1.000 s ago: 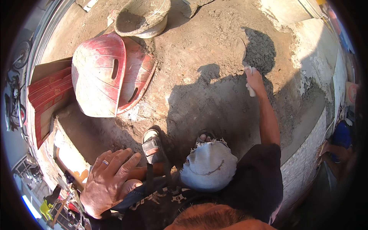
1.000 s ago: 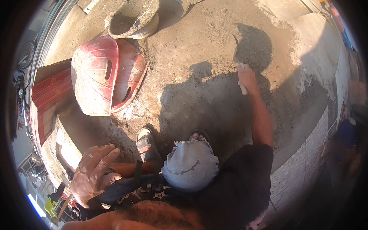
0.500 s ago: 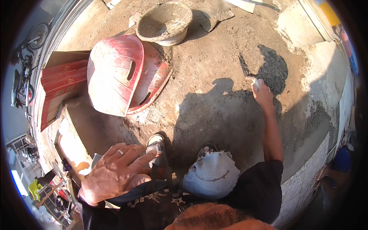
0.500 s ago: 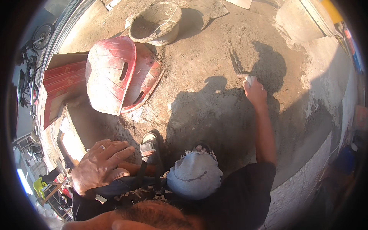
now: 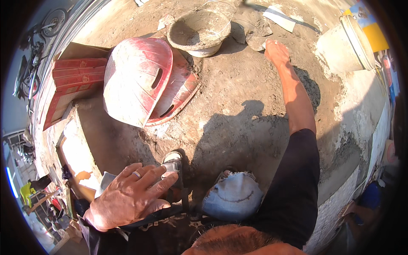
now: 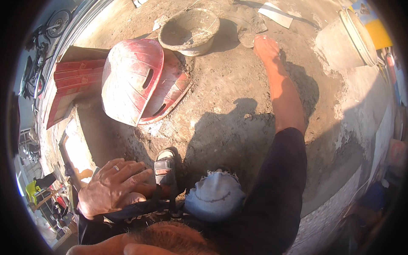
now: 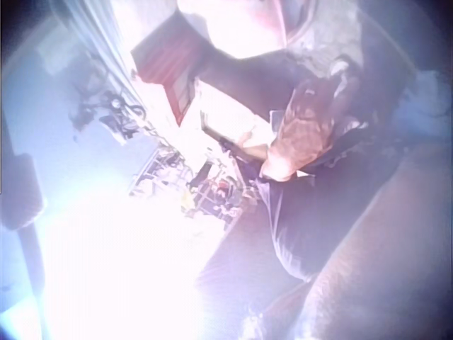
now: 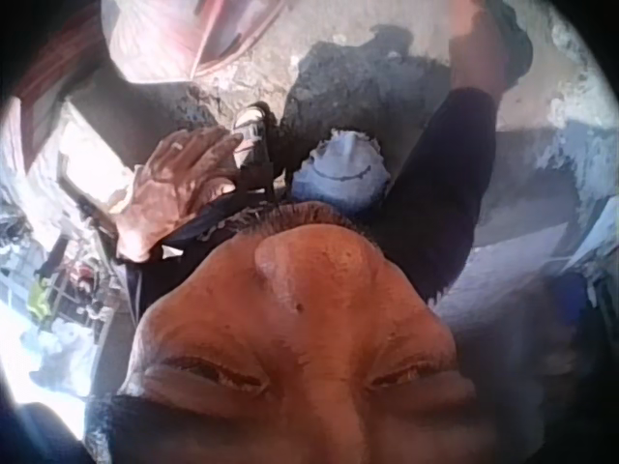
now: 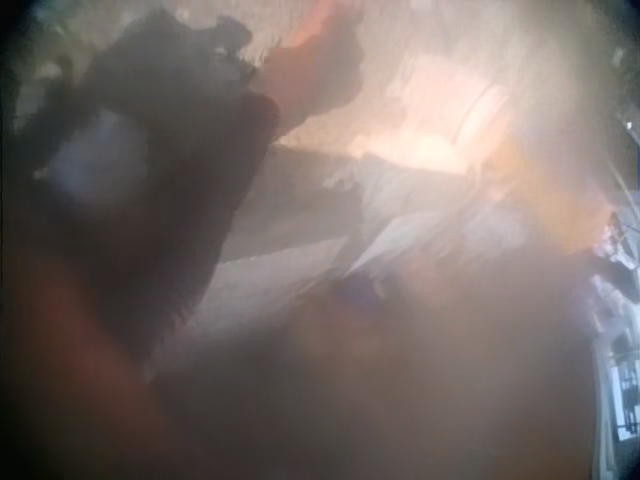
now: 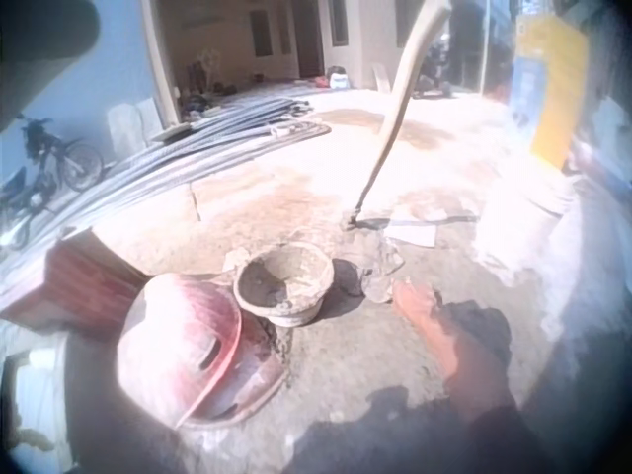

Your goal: The person uses a trowel to spread and smooth wet cement onto a damaged floor area between tiles.

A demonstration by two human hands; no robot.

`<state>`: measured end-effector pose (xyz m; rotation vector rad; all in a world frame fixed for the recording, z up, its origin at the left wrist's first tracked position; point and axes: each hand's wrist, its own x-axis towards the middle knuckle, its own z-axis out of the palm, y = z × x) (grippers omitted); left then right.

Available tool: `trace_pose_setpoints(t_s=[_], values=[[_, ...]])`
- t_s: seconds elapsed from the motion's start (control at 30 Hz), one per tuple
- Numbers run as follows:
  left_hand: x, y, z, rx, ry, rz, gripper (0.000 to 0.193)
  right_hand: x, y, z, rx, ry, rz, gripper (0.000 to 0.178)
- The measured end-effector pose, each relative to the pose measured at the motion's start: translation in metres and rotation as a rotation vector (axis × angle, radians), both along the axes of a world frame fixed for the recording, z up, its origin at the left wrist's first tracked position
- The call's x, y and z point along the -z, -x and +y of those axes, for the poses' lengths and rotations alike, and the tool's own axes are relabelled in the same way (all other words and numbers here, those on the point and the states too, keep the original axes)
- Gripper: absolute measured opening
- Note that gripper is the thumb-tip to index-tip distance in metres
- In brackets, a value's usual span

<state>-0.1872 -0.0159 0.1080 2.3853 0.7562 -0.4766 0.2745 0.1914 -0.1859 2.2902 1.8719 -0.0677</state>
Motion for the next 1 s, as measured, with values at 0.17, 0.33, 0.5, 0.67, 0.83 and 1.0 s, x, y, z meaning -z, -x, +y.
trace_pose_setpoints(t_s=[0.17, 0.33, 0.5, 0.67, 0.83, 1.0], values=[[0.002, 0.001, 0.002, -0.005, 0.008, 0.027, 0.054, -0.01, 0.026, -0.003, 0.138, -0.487, 0.425, 0.041], [0.0, 0.006, 0.001, -0.008, 0.02, 0.012, 0.055, 0.035, 0.017, -0.063, 0.331, -0.195, 0.594, 0.049], [0.008, -0.007, 0.008, 0.091, 0.025, 0.035, 0.058, 0.067, 0.091, -0.198, 0.433, -0.039, 1.061, 0.049], [0.006, -0.01, 0.009, 0.123, 0.024, 0.047, 0.06, 0.111, 0.128, -0.262, 0.066, -0.05, 0.671, 0.053], [0.011, -0.013, 0.008, 0.15, 0.023, 0.02, 0.06, 0.07, -0.008, -0.193, 0.394, 0.076, 0.541, 0.048], [0.015, -0.002, 0.002, 0.14, 0.034, -0.002, 0.059, 0.027, -0.041, -0.219, 0.634, -0.018, 0.817, 0.047]])
